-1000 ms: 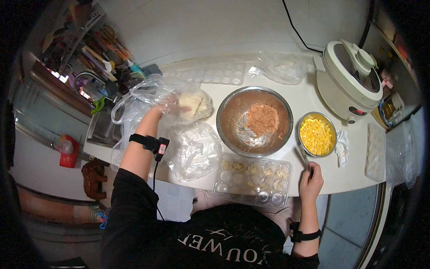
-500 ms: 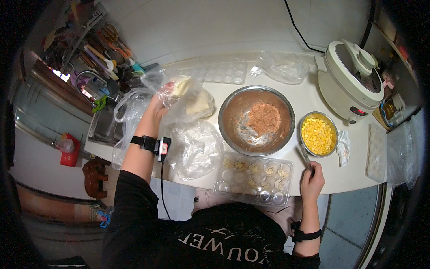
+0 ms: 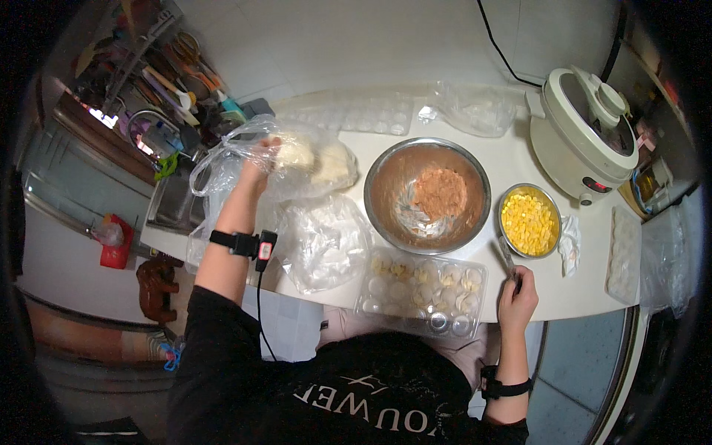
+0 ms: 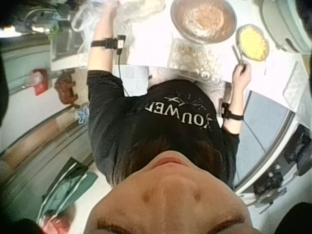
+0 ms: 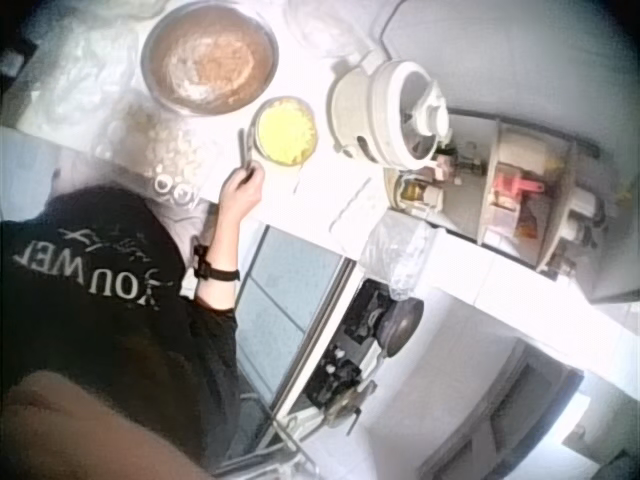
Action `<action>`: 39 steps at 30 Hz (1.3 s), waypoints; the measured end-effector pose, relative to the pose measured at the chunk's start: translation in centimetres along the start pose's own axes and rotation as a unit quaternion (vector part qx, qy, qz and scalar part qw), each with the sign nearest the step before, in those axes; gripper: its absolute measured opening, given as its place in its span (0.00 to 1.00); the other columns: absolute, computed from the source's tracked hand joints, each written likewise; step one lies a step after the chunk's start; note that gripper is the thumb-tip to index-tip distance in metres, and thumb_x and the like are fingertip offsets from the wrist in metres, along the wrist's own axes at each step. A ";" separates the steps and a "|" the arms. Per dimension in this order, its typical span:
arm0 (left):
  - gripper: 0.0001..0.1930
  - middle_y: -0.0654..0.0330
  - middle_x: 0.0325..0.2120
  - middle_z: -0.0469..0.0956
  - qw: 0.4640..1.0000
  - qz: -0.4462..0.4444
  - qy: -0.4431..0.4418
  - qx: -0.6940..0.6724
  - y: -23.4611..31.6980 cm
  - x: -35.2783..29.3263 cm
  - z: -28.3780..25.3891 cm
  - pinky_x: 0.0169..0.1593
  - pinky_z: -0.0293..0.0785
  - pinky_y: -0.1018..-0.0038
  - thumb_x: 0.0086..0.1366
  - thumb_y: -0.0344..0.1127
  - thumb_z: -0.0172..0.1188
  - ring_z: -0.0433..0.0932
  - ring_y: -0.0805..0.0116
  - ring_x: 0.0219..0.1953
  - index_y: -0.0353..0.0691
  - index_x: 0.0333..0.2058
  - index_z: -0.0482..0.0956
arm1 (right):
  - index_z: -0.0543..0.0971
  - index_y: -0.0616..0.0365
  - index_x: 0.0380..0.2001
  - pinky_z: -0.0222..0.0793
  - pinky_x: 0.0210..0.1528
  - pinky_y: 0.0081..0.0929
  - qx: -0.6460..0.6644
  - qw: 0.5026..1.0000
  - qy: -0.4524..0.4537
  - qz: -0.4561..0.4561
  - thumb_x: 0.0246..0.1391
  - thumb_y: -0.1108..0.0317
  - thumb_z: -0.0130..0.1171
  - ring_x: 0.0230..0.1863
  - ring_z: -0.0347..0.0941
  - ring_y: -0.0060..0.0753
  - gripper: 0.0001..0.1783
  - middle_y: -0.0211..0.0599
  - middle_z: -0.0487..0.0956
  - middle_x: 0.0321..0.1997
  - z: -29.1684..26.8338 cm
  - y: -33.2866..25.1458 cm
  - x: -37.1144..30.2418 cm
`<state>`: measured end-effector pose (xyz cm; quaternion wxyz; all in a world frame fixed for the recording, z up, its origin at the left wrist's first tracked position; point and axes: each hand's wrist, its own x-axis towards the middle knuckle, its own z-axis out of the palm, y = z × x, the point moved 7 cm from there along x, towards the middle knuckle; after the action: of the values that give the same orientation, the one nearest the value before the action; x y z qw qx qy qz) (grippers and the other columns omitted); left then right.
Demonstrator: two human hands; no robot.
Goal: The person assembles small food portions by placing a meat mixture and corn kernels onto square wrappers, folding them, and arranging them in a clear plastic tray. They use a spoon and a spatula to handle the fillings and a knife to assist with folding.
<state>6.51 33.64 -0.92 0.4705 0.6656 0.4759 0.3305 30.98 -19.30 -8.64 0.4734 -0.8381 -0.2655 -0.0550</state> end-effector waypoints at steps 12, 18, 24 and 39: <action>0.13 0.58 0.37 0.77 0.973 0.231 0.013 -0.009 11.0 -17.5 -9.2 0.41 0.70 0.81 0.67 0.33 0.51 0.75 0.77 0.36 0.31 0.45 0.68 | 0.72 0.64 0.35 0.69 0.36 0.27 0.003 1.000 0.000 -0.003 0.50 0.80 0.47 0.28 0.72 0.35 0.08 0.43 0.74 0.26 0.1 0.2 0.0; 0.14 0.62 0.37 0.77 0.984 0.024 -0.177 0.015 3.4 -18.9 0.9 0.41 0.70 0.80 0.66 0.34 0.52 0.73 0.79 0.37 0.34 0.48 0.69 | 0.72 0.64 0.35 0.68 0.35 0.26 0.008 1.000 0.007 -0.010 0.50 0.80 0.47 0.28 0.71 0.33 0.08 0.42 0.74 0.27 0.1 0.1 0.0; 0.22 0.56 0.43 0.74 0.971 -0.010 -0.224 0.081 -2.5 -16.5 6.1 0.48 0.69 0.76 0.64 0.34 0.54 0.73 0.69 0.45 0.35 0.55 0.63 | 0.72 0.64 0.35 0.68 0.34 0.25 0.009 1.000 -0.003 0.002 0.50 0.80 0.47 0.26 0.70 0.32 0.09 0.41 0.74 0.26 0.1 0.2 0.0; 0.34 0.50 0.52 0.67 0.948 -0.241 -0.168 -0.125 -0.7 -14.4 3.0 0.54 0.67 0.67 0.56 0.46 0.65 0.63 0.60 0.59 0.32 0.53 0.60 | 0.72 0.64 0.34 0.66 0.34 0.23 0.020 1.000 0.000 0.005 0.51 0.80 0.46 0.27 0.68 0.28 0.07 0.39 0.72 0.27 0.2 0.7 0.0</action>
<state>4.23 19.16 -2.48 0.6889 0.5126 0.4907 0.1478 31.30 -19.42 -9.23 0.4908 -0.8295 -0.2621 -0.0475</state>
